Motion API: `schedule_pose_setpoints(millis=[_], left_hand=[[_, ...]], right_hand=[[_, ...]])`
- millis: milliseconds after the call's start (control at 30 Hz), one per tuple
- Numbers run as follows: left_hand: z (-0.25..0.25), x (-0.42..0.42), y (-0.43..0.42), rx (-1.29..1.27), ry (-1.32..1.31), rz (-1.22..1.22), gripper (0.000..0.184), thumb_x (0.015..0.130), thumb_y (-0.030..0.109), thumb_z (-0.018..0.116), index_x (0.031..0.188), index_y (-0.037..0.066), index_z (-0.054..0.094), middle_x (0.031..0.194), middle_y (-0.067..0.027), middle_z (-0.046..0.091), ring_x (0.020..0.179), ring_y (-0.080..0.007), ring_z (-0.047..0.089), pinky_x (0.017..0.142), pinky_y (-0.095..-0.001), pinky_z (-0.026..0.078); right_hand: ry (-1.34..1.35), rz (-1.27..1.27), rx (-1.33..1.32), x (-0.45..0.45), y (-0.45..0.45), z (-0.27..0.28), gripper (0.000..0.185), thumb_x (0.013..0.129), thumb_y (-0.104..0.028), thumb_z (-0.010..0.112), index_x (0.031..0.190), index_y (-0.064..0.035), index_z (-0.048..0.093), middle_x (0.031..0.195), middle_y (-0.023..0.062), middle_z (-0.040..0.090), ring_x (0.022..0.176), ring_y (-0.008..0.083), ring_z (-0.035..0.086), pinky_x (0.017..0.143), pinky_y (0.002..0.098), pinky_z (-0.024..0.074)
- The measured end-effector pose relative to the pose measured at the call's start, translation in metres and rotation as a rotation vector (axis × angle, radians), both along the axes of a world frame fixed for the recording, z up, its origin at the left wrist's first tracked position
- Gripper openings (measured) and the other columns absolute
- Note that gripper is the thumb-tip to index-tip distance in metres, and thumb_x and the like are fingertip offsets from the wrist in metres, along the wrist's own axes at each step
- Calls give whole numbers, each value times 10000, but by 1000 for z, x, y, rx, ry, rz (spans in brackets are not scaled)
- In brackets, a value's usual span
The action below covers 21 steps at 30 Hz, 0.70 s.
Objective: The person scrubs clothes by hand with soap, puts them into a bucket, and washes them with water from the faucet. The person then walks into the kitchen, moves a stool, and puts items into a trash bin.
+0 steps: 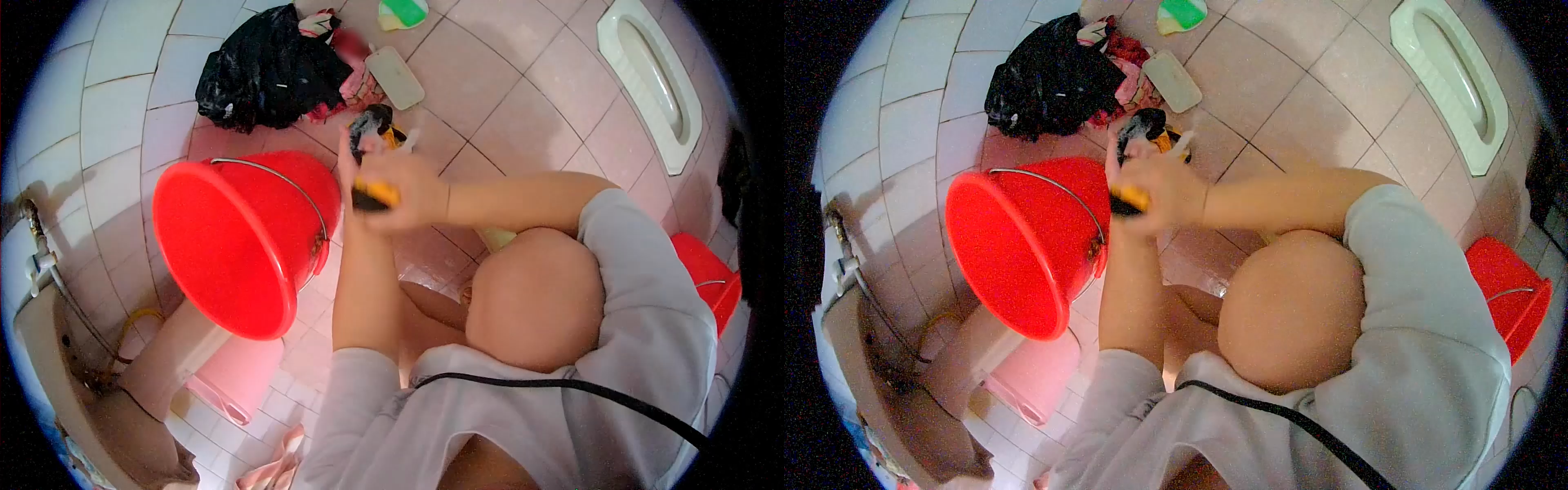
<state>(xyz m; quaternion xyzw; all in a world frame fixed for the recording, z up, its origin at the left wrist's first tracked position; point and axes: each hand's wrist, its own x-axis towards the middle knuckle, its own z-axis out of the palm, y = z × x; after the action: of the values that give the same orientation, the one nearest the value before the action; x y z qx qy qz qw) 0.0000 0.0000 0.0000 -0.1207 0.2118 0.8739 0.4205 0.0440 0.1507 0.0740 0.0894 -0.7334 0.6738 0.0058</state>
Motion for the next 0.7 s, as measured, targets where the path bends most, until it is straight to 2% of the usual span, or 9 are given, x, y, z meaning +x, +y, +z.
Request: schedule_pose_setpoints(millis=[100, 167, 233, 300, 367, 433, 500, 567, 700], left_hand=[[11, -11, 2, -7, -117, -39, 419, 879, 433, 411, 1049, 69, 528, 975, -85, 594, 889, -237, 576, 772, -408, 468], [39, 6, 40, -265, -166, 204, 368, 874, 393, 451, 1015, 69, 554, 974, -76, 603, 910, -213, 577, 803, -359, 470], [43, 15, 52, -429, -189, 294, 341, 872, 348, 410, 1025, 71, 537, 981, -87, 591, 902, -229, 575, 789, -383, 473], [43, 13, 50, -450, -236, 289, 358, 874, 386, 438, 980, 69, 566, 941, -76, 609, 887, -219, 585, 784, -360, 477], [16, 15, 22, -307, -103, 167, 360, 864, 414, 444, 930, 90, 584, 865, -79, 616, 806, -223, 597, 738, -359, 488], [29, 13, 17, 137, -69, -8, 358, 854, 432, 454, 884, 105, 595, 794, -78, 615, 727, -220, 595, 693, -357, 491], [39, 15, 30, -106, -70, -17, 335, 865, 406, 447, 923, 104, 579, 834, -70, 606, 753, -206, 587, 697, -351, 486], [42, 18, 51, -355, -284, 272, 318, 876, 378, 436, 964, 96, 555, 888, -62, 592, 809, -203, 581, 706, -346, 482], [34, 18, 47, -437, -131, 253, 328, 877, 384, 429, 949, 87, 548, 901, -61, 589, 820, -201, 578, 708, -337, 479]], right_hand=[[-173, -224, 60, -24, -7, -36, 281, 702, -291, 638, 812, -42, 568, 779, 116, 569, 741, 280, 572, 649, 360, 442], [-330, -375, 95, -29, -7, -56, 294, 687, -279, 653, 850, -41, 599, 817, 101, 605, 790, 267, 606, 690, 347, 471], [-336, -417, 9, -27, -2, -51, 295, 670, -271, 657, 843, -40, 596, 814, 107, 596, 749, 269, 601, 656, 348, 473], [-56, -366, 278, -12, -1, -32, 325, 632, -291, 674, 834, -49, 595, 812, 115, 585, 751, 288, 589, 673, 365, 471], [1, -329, 222, 16, -14, -6, 358, 598, -317, 690, 831, -62, 594, 801, 121, 581, 740, 308, 582, 665, 366, 470], [409, -73, 279, 24, -22, 5, 386, 580, -340, 697, 832, -67, 593, 794, 129, 579, 777, 320, 579, 674, 363, 465], [181, -80, 245, 3, -11, -15, 371, 581, -332, 697, 834, -80, 597, 834, 133, 588, 824, 324, 574, 713, 377, 458], [-464, -396, 108, -30, 4, -42, 375, 575, -326, 702, 830, -74, 590, 885, 135, 587, 842, 327, 567, 745, 395, 449], [-160, -385, 240, -3, -2, -15, 386, 584, -317, 698, 856, -64, 591, 914, 143, 590, 847, 327, 569, 752, 399, 448]])
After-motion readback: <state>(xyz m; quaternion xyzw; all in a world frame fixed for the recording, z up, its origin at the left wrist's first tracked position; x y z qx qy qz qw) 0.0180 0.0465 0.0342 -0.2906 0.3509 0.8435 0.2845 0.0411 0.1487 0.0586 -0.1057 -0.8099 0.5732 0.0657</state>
